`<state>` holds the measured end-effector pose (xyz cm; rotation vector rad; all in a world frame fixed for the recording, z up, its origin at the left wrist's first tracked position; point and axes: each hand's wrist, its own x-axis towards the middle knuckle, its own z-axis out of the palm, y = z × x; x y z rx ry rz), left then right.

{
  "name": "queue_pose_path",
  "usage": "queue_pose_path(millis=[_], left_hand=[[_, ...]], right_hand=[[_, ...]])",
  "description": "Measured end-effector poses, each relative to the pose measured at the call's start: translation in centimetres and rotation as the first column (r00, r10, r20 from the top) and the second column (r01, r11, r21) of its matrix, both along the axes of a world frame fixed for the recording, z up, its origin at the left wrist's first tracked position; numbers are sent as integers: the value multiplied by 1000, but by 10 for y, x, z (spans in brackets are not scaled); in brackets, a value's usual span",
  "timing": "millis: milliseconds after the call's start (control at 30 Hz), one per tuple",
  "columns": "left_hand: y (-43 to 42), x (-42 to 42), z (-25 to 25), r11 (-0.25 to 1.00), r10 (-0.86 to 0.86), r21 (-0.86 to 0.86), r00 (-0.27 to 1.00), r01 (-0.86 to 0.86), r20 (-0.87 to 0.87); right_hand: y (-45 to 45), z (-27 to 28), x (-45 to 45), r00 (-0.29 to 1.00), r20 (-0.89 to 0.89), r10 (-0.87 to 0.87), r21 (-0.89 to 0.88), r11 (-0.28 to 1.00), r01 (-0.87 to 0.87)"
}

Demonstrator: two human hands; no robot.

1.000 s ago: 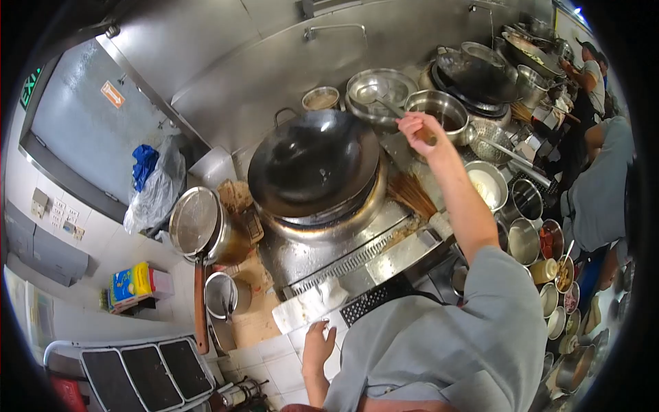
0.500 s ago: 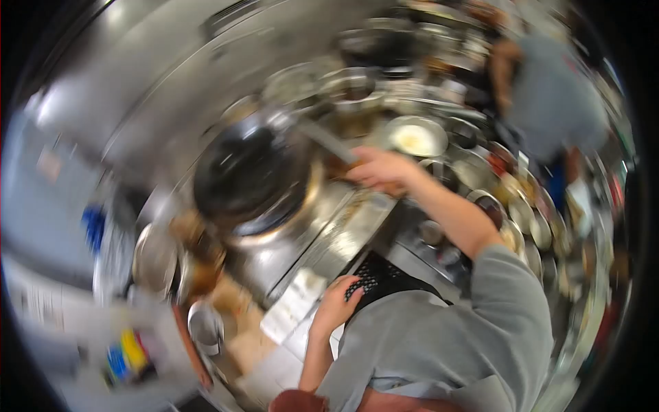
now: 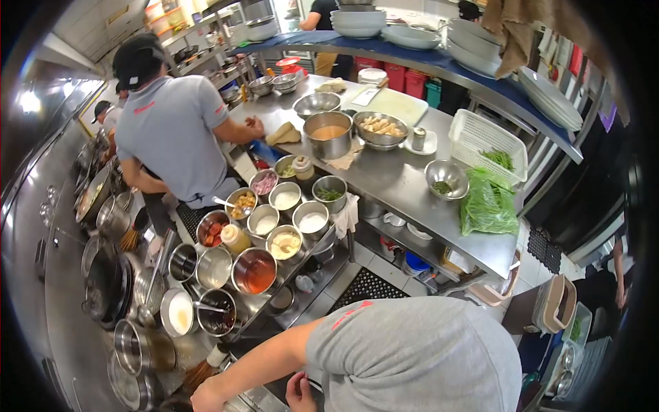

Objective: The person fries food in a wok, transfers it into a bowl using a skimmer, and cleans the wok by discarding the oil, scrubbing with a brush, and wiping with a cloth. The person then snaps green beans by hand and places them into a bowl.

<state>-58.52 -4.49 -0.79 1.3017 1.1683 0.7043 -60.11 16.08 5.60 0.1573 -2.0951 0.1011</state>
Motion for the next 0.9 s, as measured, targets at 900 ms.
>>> queue_pose_path(millis=[900], left_hand=[[74, 263, -25, 721, -551, 28, 596, 693, -584]], right_hand=[[-217, -80, 547, 539, 575, -616, -759, -157, 632]])
